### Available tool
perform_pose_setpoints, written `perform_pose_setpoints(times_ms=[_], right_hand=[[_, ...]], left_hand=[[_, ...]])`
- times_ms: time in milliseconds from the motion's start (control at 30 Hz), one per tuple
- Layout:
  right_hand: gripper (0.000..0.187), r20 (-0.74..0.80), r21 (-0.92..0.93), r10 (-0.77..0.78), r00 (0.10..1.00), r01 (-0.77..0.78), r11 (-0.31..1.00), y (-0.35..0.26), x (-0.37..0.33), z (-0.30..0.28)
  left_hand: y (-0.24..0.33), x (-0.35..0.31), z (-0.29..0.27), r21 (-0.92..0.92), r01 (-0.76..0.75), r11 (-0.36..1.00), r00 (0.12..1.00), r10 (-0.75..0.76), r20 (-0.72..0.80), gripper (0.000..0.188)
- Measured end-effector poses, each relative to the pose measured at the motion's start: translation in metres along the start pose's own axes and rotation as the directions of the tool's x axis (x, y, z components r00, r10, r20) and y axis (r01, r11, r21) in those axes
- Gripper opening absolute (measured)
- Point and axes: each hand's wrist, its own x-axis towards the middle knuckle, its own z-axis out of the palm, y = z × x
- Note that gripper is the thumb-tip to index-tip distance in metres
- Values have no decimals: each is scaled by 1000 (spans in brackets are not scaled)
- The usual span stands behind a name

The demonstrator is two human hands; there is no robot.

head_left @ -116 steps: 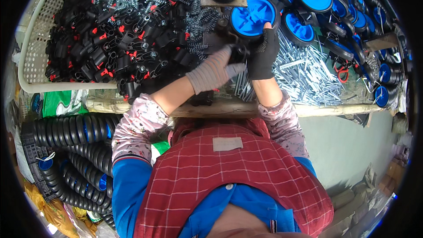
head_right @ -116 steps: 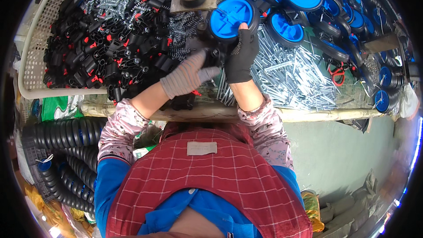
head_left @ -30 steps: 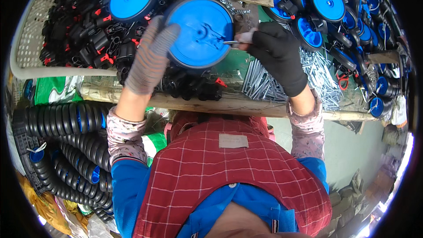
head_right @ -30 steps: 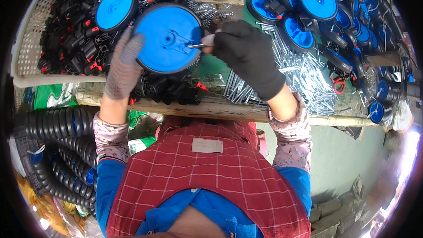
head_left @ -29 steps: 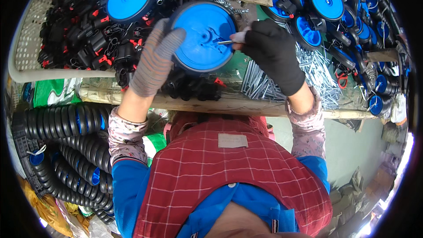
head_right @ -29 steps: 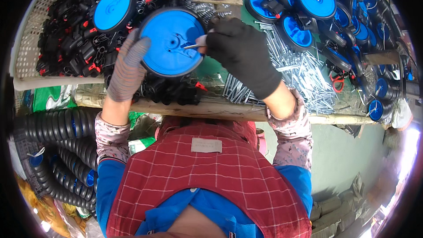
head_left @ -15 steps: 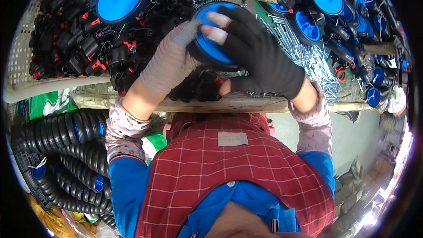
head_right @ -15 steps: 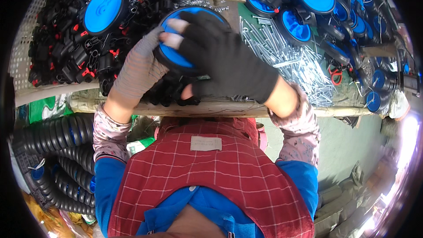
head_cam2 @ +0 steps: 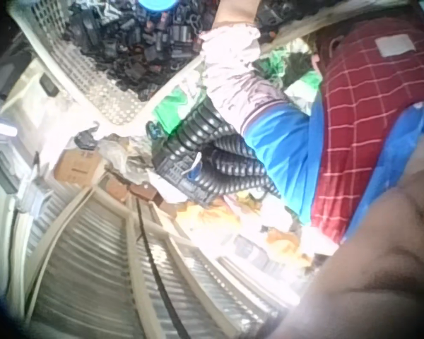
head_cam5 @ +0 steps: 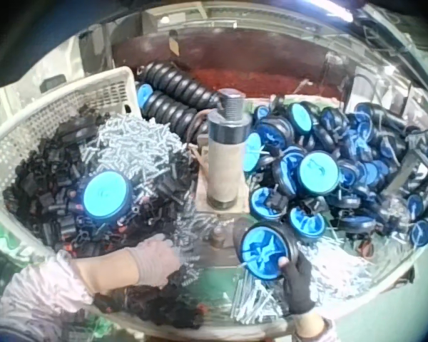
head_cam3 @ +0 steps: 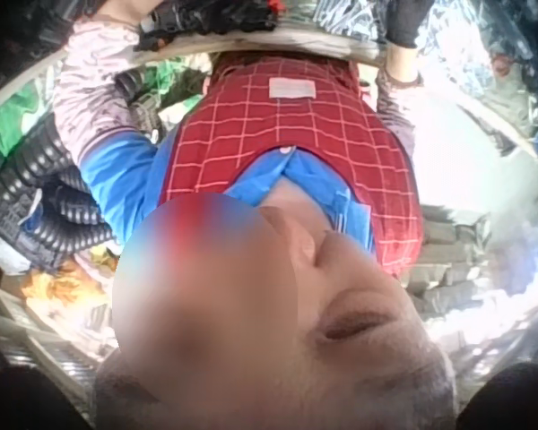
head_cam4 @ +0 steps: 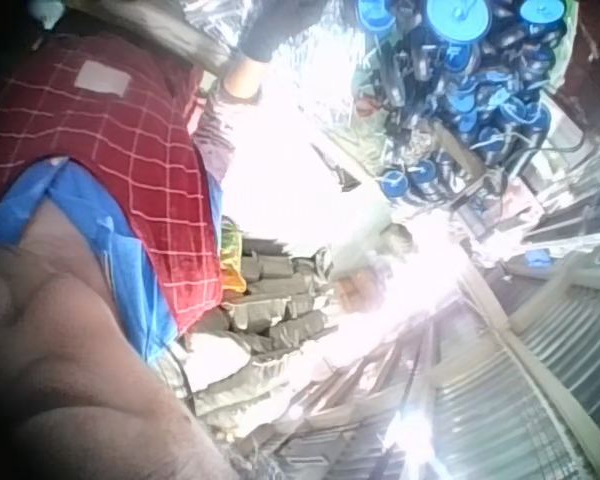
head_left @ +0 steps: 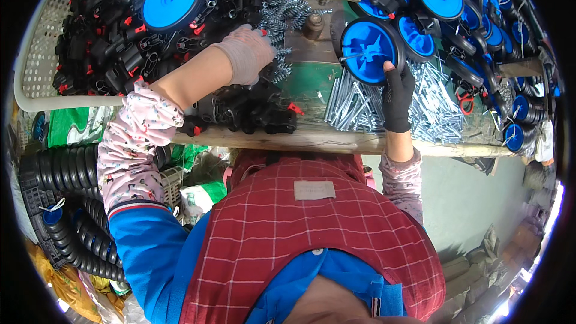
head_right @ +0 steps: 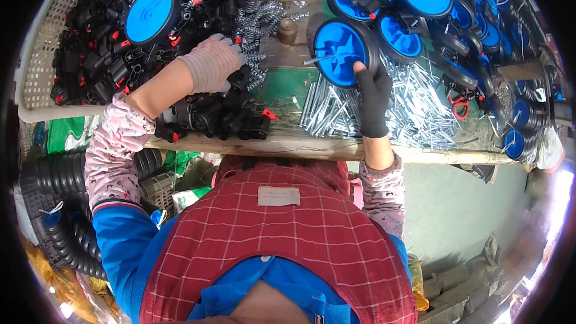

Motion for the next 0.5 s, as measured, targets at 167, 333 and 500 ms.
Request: perform_pose_setpoints(times_ms=[167, 333, 500], right_hand=[[23, 11, -397, -482, 876, 446, 802, 18, 17, -12], [18, 11, -544, -685, 728, 579, 607, 26, 36, 16], [46, -192, -29, -243, 951, 242, 970, 7, 27, 46]], left_hand=[[-2, 21, -7, -751, -239, 616, 900, -151, -410, 53], [8, 64, -10, -904, -299, -307, 921, -342, -189, 51], [11, 69, -8, -811, -310, -497, 922, -365, -129, 46]])
